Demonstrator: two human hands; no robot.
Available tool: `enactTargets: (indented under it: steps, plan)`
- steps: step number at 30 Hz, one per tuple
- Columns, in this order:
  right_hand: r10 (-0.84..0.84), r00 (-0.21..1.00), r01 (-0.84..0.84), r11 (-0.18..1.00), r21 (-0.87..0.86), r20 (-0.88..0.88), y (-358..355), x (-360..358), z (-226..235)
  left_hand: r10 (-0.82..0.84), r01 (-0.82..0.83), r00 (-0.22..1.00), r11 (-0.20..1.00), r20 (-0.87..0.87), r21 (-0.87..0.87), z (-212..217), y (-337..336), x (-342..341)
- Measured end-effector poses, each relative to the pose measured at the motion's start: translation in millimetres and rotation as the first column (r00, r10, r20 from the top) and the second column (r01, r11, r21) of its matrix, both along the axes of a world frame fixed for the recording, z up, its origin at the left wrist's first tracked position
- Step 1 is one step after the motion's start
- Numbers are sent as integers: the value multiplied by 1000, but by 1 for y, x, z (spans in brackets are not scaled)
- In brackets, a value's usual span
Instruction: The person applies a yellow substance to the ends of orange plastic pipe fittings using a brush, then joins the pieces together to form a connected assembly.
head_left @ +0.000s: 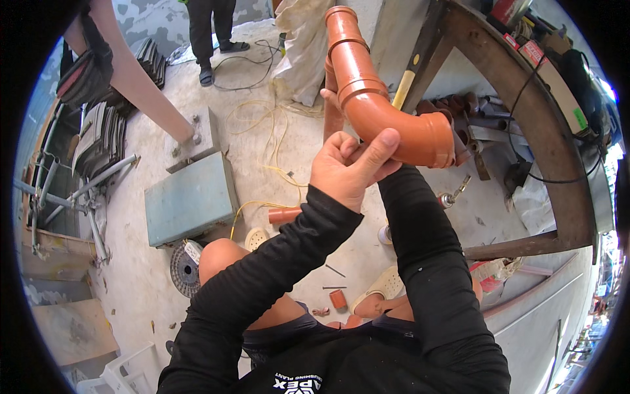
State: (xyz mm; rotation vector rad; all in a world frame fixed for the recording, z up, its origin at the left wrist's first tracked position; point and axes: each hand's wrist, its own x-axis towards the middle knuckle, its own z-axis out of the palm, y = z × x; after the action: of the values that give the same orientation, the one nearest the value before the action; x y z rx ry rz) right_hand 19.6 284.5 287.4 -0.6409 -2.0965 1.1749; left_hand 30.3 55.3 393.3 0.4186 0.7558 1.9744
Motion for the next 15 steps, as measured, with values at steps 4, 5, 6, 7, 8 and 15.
enactTargets:
  steps: [4,5,6,7,8,15]
  plan:
    - [-2,1000,2,1000,-7,-6,-8,3,-1,-15,15,1000,999,-1,-40,-1,0,-1]
    - [-2,1000,2,1000,-7,-8,-9,4,-2,-17,18,1000,999,12,-44,-1,0,-2]
    - [-6,1000,5,1000,-10,-10,-12,6,-3,-19,20,1000,999,23,-46,0,-1,-4]
    - [-2,1000,2,1000,-9,-13,-12,6,-3,-22,23,1000,999,21,-36,2,-1,-6]
    - [-6,1000,6,1000,-13,-15,-14,9,-4,-47,50,998,997,48,-50,3,-2,-8]
    - [0,1000,0,1000,-13,-24,-22,13,-8,-248,225,925,968,289,113,8,-9,-6]
